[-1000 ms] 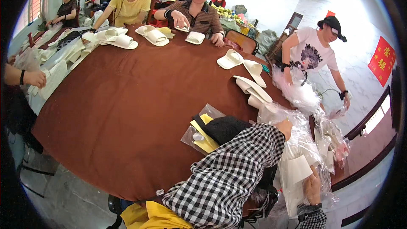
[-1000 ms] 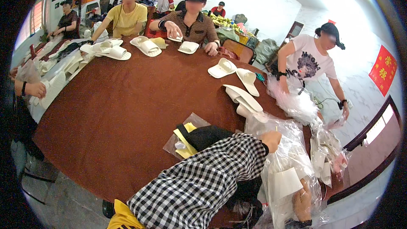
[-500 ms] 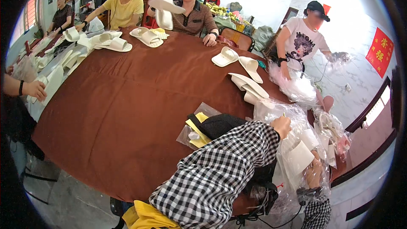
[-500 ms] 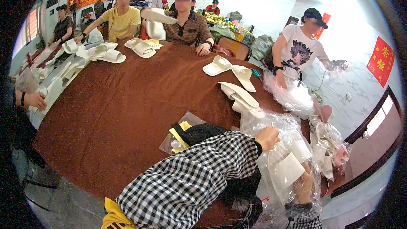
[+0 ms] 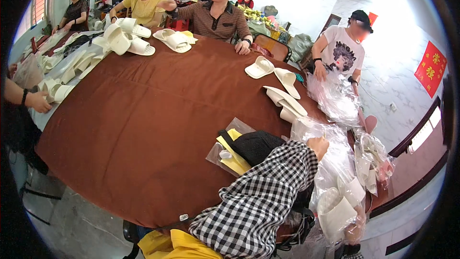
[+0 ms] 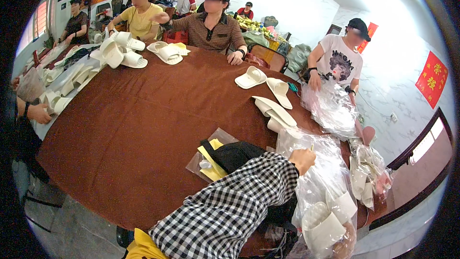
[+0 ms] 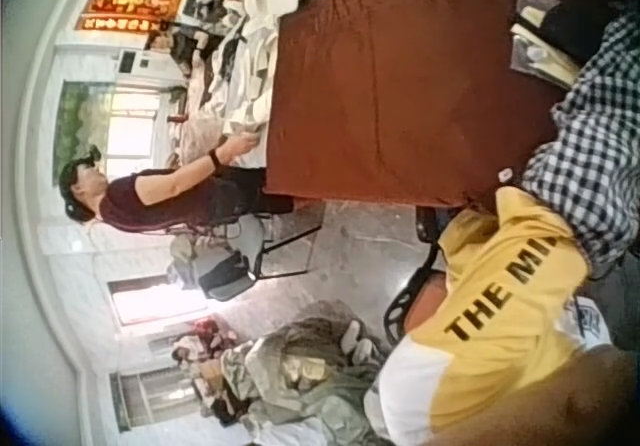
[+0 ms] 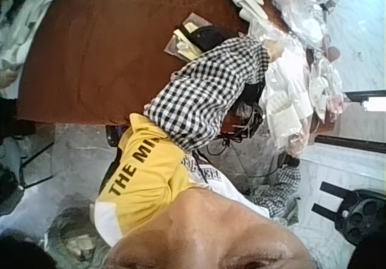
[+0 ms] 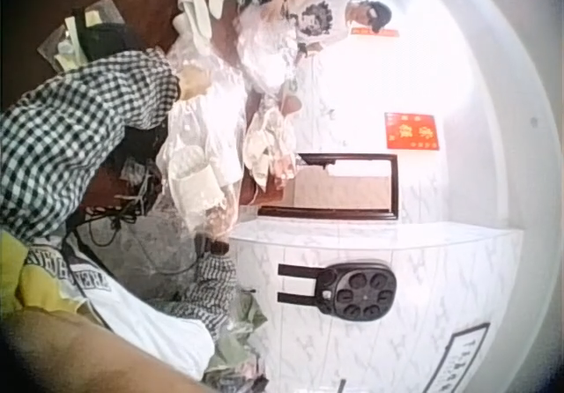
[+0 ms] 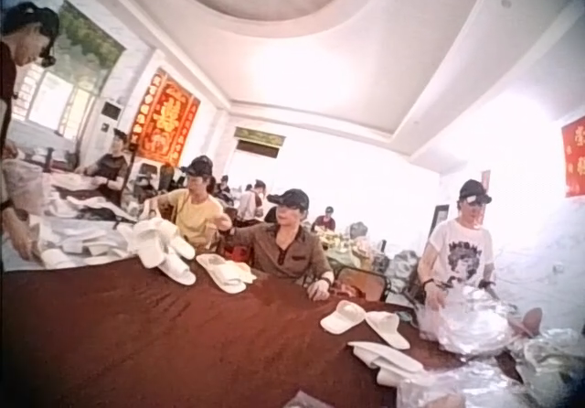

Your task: Assembling slippers by attaching size labels and placing them in plastic bags.

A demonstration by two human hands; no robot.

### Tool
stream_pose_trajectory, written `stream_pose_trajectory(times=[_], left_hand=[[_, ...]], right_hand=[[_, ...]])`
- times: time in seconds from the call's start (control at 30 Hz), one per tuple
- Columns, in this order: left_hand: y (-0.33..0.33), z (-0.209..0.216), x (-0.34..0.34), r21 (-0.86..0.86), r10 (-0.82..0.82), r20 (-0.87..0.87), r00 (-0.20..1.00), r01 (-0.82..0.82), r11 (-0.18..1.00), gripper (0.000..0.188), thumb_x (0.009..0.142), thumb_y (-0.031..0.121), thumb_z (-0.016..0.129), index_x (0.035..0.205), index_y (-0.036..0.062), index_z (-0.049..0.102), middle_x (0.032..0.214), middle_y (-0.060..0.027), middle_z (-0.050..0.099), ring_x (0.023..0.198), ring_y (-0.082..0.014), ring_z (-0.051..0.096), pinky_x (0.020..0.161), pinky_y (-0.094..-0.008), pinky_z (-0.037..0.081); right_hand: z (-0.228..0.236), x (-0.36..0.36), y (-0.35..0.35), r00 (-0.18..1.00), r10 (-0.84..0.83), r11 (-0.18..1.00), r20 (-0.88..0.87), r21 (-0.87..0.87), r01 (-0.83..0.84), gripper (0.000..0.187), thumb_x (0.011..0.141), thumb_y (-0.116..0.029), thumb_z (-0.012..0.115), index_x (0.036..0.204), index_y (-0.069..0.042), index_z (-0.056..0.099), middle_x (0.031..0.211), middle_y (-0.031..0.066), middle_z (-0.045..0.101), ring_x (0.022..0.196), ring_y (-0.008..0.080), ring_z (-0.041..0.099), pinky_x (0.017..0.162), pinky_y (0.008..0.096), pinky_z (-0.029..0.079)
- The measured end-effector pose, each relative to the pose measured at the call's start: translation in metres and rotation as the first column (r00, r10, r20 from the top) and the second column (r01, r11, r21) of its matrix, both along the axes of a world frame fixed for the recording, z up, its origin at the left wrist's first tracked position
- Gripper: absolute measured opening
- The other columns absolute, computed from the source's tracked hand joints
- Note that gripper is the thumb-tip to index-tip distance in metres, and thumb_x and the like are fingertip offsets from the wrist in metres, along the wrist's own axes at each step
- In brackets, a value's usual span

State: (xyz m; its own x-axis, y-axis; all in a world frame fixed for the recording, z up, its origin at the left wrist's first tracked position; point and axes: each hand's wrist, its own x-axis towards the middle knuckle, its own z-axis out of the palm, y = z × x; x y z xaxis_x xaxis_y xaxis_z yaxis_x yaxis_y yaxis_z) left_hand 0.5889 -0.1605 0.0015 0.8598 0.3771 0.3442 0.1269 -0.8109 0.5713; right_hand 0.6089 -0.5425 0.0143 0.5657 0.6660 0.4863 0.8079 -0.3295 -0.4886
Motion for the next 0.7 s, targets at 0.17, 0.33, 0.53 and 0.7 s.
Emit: stream_pose_trajectory(times=[0.17, 0.33, 0.53, 0.7], left_hand=[[0.002, 0.016, -0.013, 0.002, -0.137, 0.053, 0.989, 0.137, 0.991, 0.050, 0.096, 0.048, 0.057, 0.096, 0.0004, 0.071, 0.096, -0.0220, 0.070, 0.089, -0.0317, 0.071, 0.076, -0.0421, 0.057], [0.019, 0.038, -0.020, -0.565, -0.309, -0.049, 0.950, 0.228, 0.793, 0.099, 0.087, 0.083, 0.028, 0.104, -0.0064, 0.068, 0.106, -0.0287, 0.066, 0.101, -0.0382, 0.064, 0.087, -0.0442, 0.049], [0.027, 0.011, 0.009, -0.377, 0.137, 0.204, 0.969, -0.051, 0.925, 0.035, 0.091, 0.033, 0.059, 0.085, 0.0014, 0.074, 0.088, -0.0209, 0.072, 0.082, -0.0361, 0.070, 0.077, -0.0460, 0.054], [0.070, 0.027, -0.020, -0.412, 0.353, 0.189, 0.916, -0.253, 0.876, 0.029, 0.095, 0.026, 0.053, 0.097, 0.0050, 0.073, 0.096, -0.0236, 0.071, 0.092, -0.0393, 0.069, 0.078, -0.0483, 0.056]], right_hand=[[-0.005, 0.010, -0.010, 0.976, -0.076, 0.997, 0.204, 0.025, 0.073, 0.033, 0.082, -0.025, 0.066, 0.101, 0.001, 0.070, 0.093, 0.0122, 0.060, 0.089, 0.0307, 0.060, 0.077, 0.0399, 0.047], [0.046, -0.040, 0.040, 0.977, 0.171, 0.980, 0.125, 0.079, -0.182, 0.028, 0.078, -0.019, 0.065, 0.097, 0.000, 0.074, 0.089, 0.0086, 0.061, 0.092, 0.0256, 0.060, 0.077, 0.0356, 0.045], [0.051, -0.032, 0.062, 0.970, 0.153, 0.983, 0.187, -0.128, -0.130, 0.027, 0.089, -0.019, 0.056, 0.103, -0.003, 0.073, 0.094, 0.0084, 0.063, 0.094, 0.0222, 0.059, 0.079, 0.0347, 0.046], [0.037, 0.043, 0.016, 0.949, 0.149, 0.959, -0.279, 0.276, -0.069, 0.038, 0.093, -0.020, 0.052, 0.124, -0.002, 0.062, 0.097, 0.0067, 0.063, 0.095, 0.0200, 0.058, 0.081, 0.0337, 0.047]])
